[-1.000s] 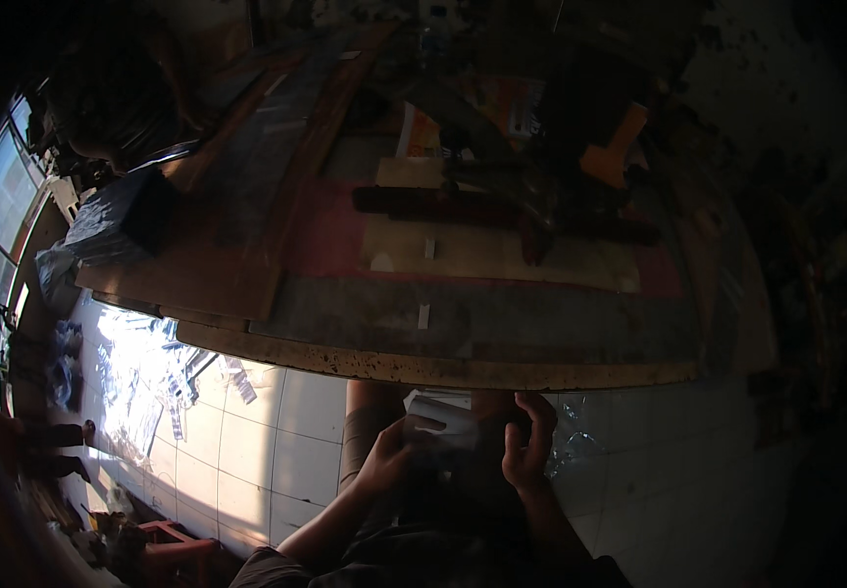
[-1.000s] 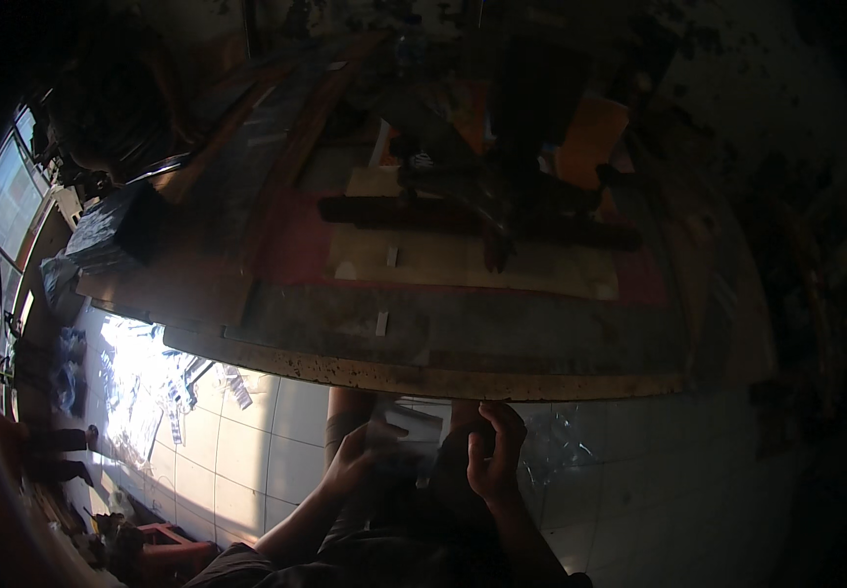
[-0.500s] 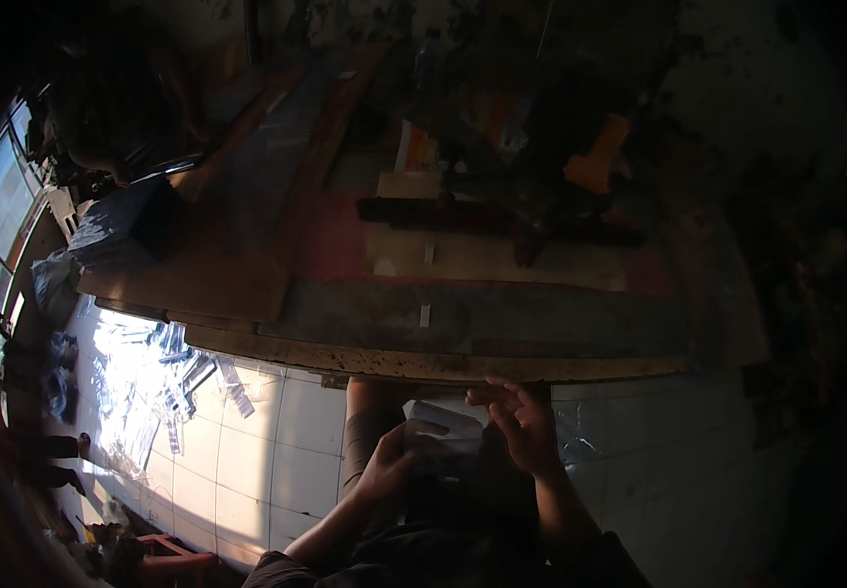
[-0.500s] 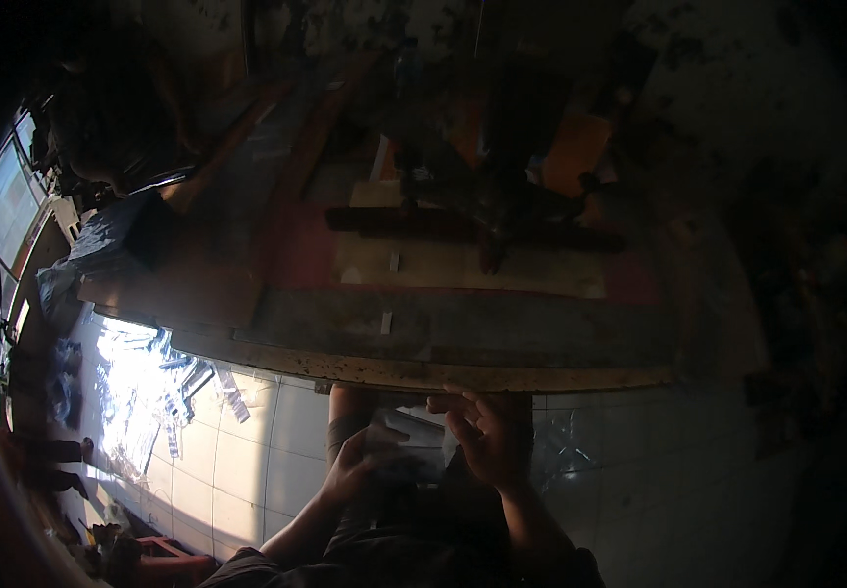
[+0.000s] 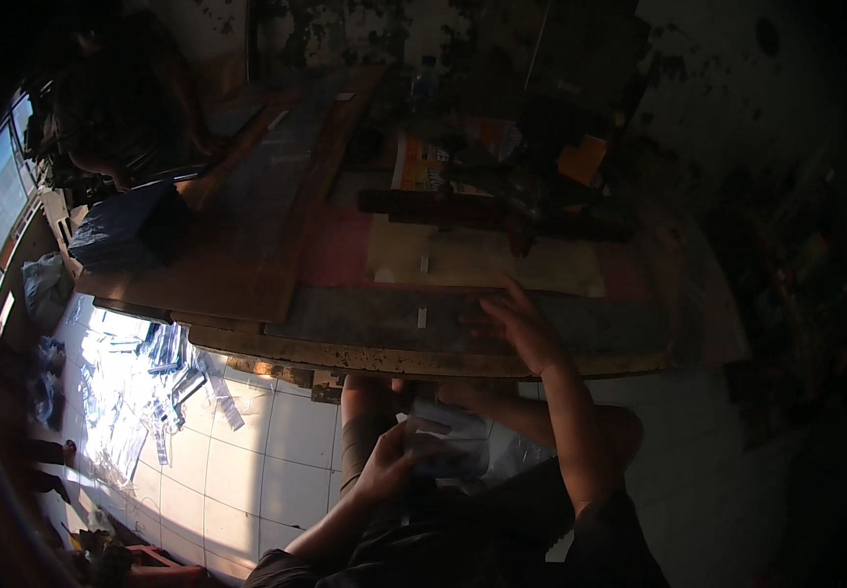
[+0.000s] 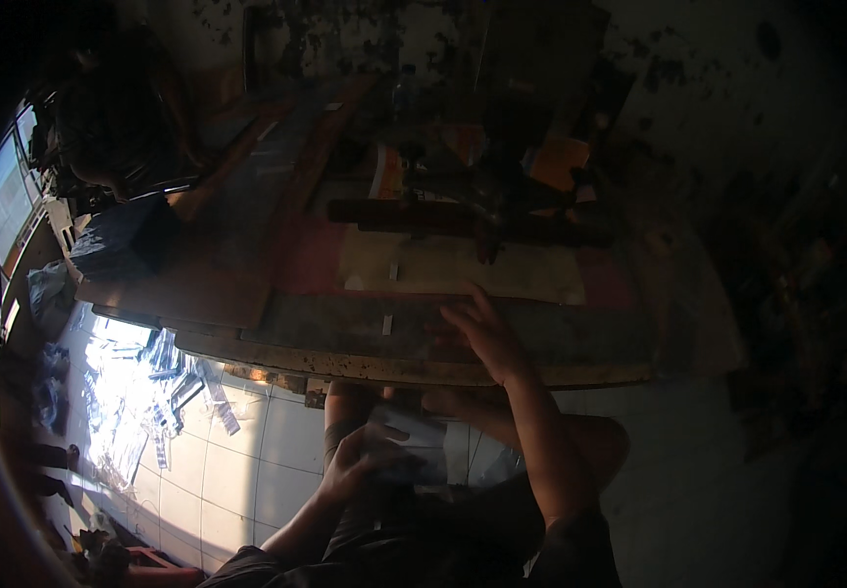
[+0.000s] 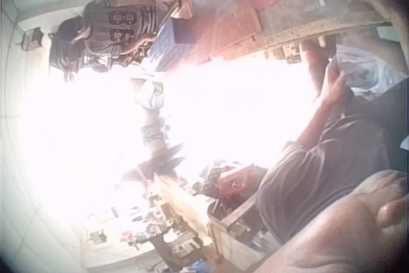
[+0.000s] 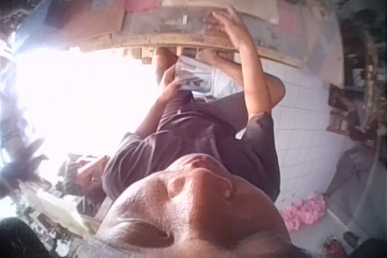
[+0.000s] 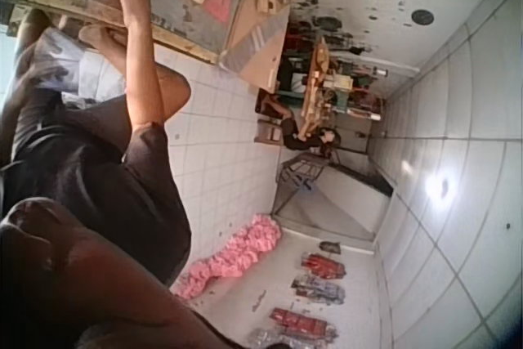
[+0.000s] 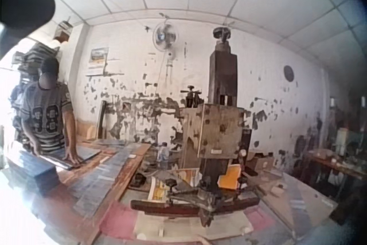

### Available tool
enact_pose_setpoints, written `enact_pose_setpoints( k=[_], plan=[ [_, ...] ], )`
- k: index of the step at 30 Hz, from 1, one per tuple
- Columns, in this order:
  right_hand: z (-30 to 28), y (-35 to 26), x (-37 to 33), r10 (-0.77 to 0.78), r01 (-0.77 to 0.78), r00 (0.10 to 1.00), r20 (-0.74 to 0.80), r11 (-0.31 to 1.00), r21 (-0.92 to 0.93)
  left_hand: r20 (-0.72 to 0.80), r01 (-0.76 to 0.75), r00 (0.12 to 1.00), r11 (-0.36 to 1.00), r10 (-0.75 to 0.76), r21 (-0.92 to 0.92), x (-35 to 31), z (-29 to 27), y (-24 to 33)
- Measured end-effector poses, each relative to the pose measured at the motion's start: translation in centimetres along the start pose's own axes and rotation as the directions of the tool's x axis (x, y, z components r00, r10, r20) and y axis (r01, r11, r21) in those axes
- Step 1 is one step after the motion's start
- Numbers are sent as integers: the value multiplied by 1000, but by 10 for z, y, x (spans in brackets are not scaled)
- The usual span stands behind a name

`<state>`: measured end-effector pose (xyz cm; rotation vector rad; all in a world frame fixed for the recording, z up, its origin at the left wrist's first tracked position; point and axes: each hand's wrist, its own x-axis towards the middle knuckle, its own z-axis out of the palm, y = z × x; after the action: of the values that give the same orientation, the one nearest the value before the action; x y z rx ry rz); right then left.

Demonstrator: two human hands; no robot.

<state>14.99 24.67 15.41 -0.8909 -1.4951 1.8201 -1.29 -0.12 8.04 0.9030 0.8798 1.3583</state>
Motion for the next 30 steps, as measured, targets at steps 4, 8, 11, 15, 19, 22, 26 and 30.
enact_pose_setpoints(
  k=[4, 8, 11, 15, 19, 22, 26, 30],
  plan=[
    [-13, -3, 17, 12, -22, 997, -75, 991, -134, 68, 6, 998, 1000, -6, 10, -2, 2, -4],
    [-7, -4, 23, -111, 120, 993, 46, 955, -270, 85, 18, 996, 1000, -19, 12, 0, -1, -36],
    [7, -11, 14, -197, 190, 980, 16, 915, -356, 71, 91, 993, 995, -93, 41, 7, 8, -33],
    [6, -5, 3, -230, 233, 972, 43, 963, -135, 101, 189, 979, 973, -177, -133, 9, 8, -60],
    [-5, 7, 2, -194, 199, 977, 83, 978, -54, 139, 272, 952, 962, -273, 28, 22, -1, -116],
    [-14, 8, -5, -248, 249, 967, 57, 968, -10, 150, 346, 926, 938, -347, 35, 34, -2, -138],
    [-47, 11, -29, -290, 290, 957, 12, 956, -38, 111, 425, 901, 905, -420, -23, 58, 10, -124],
    [-82, 12, -47, -342, 312, 934, -100, 920, -238, 133, 464, 883, 880, -450, -103, 67, 3, -142]
  ],
)
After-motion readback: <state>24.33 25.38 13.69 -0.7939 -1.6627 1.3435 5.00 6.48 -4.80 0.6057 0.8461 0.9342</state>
